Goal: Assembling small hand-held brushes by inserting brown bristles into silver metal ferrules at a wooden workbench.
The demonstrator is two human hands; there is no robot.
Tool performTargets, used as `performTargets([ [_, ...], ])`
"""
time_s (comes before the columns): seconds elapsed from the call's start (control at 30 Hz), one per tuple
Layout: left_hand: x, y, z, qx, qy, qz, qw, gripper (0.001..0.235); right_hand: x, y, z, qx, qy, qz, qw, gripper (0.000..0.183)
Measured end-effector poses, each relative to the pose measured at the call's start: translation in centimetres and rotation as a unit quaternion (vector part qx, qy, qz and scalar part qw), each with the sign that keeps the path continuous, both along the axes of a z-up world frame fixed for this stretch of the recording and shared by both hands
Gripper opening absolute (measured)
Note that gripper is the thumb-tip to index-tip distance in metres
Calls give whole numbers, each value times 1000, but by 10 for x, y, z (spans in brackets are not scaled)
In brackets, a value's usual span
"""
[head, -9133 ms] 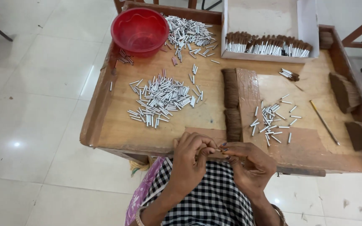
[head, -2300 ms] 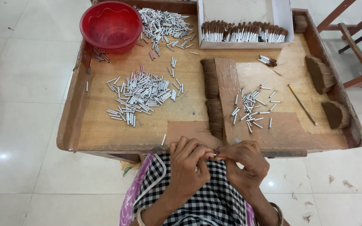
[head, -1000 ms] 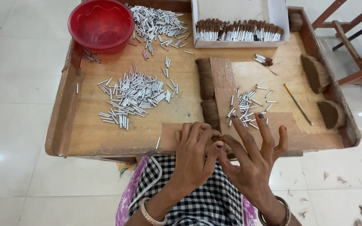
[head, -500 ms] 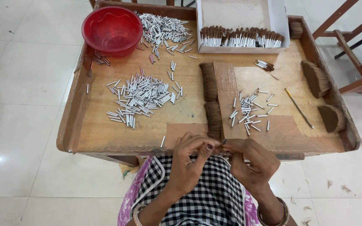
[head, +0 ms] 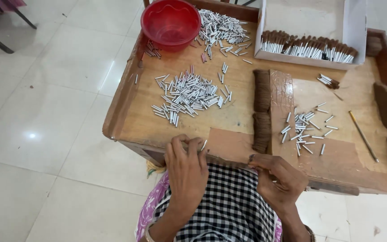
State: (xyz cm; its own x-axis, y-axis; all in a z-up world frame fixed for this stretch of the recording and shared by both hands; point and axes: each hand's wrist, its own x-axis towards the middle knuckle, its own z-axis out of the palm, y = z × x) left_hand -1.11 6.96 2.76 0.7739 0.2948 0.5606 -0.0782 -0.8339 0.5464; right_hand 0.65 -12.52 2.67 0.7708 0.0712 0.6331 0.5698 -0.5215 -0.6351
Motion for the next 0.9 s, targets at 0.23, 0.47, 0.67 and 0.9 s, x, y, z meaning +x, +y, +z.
performTargets([
  [0.23, 8, -21, -6, -63, 9, -168, 984, 18, -2, 1, -13, 113, 32, 72, 990, 21],
  [0.47, 3, -35, -1, -190, -9, -282, 940, 17, -8, -11, -13, 190, 57, 82, 977, 20],
  [0.67, 2, -37, -3, -173, -25, -280, 944, 18, -10, -12, -8, 147, 39, 43, 987, 20],
  [0.9, 0, -41, -9, -95, -40, -246, 964, 20, -17, -17, 16, -89, -94, -48, 990, 25],
])
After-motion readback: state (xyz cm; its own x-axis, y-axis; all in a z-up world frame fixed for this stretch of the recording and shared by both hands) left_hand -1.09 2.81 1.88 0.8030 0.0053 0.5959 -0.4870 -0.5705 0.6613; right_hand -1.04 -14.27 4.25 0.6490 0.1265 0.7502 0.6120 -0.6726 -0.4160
